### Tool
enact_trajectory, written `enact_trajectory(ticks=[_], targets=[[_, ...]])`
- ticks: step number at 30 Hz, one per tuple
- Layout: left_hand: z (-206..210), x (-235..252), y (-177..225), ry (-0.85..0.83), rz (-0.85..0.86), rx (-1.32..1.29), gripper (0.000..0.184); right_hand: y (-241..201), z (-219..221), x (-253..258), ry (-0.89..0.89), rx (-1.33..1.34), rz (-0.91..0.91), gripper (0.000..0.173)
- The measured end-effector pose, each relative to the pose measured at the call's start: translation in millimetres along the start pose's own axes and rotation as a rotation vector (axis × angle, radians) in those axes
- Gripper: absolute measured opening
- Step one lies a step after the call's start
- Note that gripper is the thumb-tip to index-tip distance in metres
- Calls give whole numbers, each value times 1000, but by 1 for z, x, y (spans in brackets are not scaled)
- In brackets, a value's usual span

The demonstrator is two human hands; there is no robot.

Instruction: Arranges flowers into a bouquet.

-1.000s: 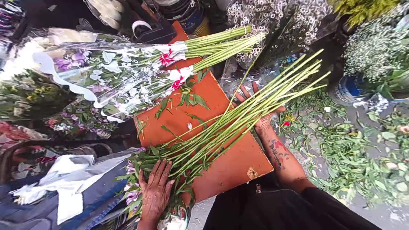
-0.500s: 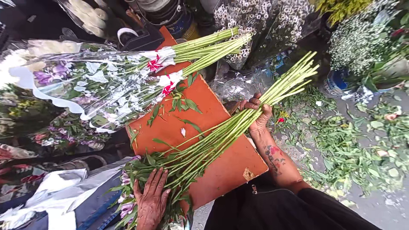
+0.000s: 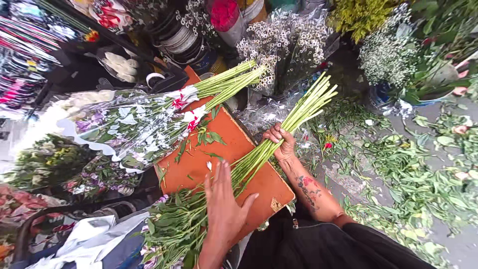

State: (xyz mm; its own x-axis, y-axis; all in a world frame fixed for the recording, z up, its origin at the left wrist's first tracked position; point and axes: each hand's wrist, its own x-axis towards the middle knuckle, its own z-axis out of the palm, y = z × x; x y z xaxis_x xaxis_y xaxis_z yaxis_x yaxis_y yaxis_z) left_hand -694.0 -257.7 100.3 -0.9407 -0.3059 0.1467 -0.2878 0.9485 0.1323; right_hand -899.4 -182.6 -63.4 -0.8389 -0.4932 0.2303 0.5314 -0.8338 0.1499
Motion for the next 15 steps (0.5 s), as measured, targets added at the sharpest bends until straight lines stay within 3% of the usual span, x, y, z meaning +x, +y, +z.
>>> enact_trajectory(ticks=[2,4,6,10,13,15], targets=[[33,50,38,-167,42,-52,105,1,12,0,15,-53,-2,9],[57,90,63,-357,-92,-40,102,0,23,-1,35,-108,3,10],[64,114,79,-440,-257,16,84,-3,29,-1,81,-139,11,12],[58,124,92,-549,-395,110,44,-7,34,-3,150,-152,42,14],[47,123,91,-578,-362,107,38,-9,45,-7,196,-192,90,20],[28,121,91,-577,-348,120,40,-11,59,-7,170,-229,119,41]])
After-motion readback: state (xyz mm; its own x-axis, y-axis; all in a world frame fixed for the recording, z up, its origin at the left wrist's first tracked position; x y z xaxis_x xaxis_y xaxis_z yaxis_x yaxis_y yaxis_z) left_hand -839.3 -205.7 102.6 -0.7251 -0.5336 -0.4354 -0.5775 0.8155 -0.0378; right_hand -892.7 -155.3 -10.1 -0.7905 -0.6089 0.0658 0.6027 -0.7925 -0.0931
